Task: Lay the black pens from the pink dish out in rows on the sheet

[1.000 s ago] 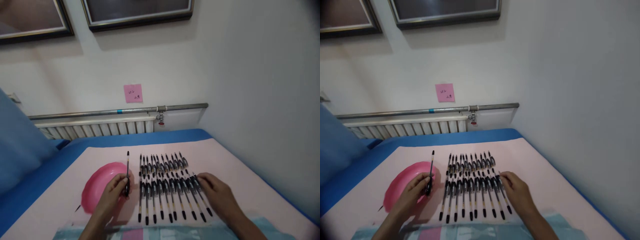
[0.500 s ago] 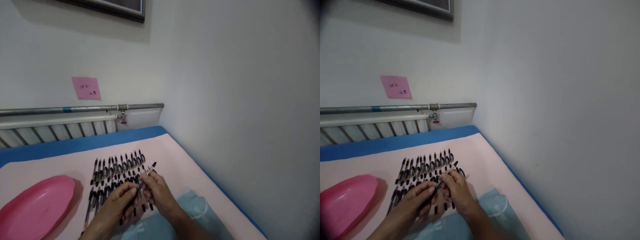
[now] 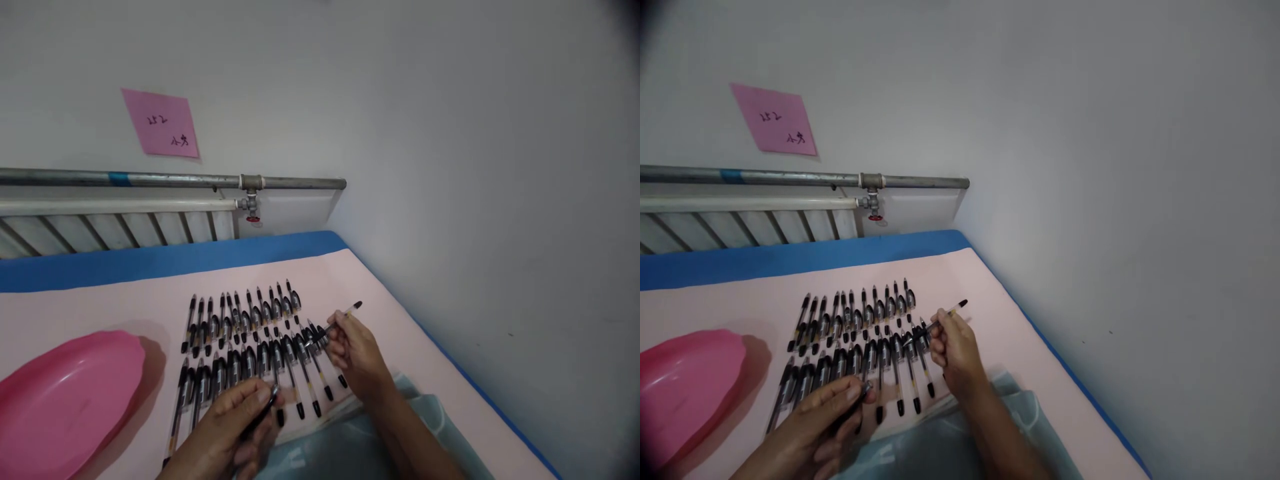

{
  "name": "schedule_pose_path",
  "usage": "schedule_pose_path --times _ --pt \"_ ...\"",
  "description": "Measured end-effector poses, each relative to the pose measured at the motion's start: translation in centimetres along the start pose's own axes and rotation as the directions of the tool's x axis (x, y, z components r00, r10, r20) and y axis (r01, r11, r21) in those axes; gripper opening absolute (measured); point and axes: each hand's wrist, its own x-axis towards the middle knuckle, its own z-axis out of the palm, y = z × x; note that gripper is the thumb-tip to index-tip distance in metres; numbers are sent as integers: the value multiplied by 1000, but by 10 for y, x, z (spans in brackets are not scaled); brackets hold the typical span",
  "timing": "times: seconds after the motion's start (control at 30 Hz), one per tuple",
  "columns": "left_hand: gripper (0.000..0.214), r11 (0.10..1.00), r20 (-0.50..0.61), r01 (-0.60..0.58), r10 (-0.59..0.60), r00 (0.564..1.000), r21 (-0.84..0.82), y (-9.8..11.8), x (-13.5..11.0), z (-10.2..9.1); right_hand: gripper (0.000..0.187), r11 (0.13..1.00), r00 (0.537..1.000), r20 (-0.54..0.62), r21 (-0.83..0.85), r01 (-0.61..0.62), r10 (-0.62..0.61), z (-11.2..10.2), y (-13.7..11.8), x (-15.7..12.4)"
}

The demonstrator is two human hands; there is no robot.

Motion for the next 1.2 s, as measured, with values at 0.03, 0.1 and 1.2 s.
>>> schedule_pose_path --times 0.03,0.1,1.2 --pt "33 1000 -3 -4 4 1000 -7 0 0 0 32 1000 1000 12 -4 1 -1 -1 -2 0" --pt "31 999 -9 -32 32 999 -18 1 -1 0 31 1000 999 54 -3 -1 1 0 -2 -5" --pt "25 991 -85 -134 136 987 23 -5 6 -13 28 277 841 396 -817 506 -369 -36 -25 -5"
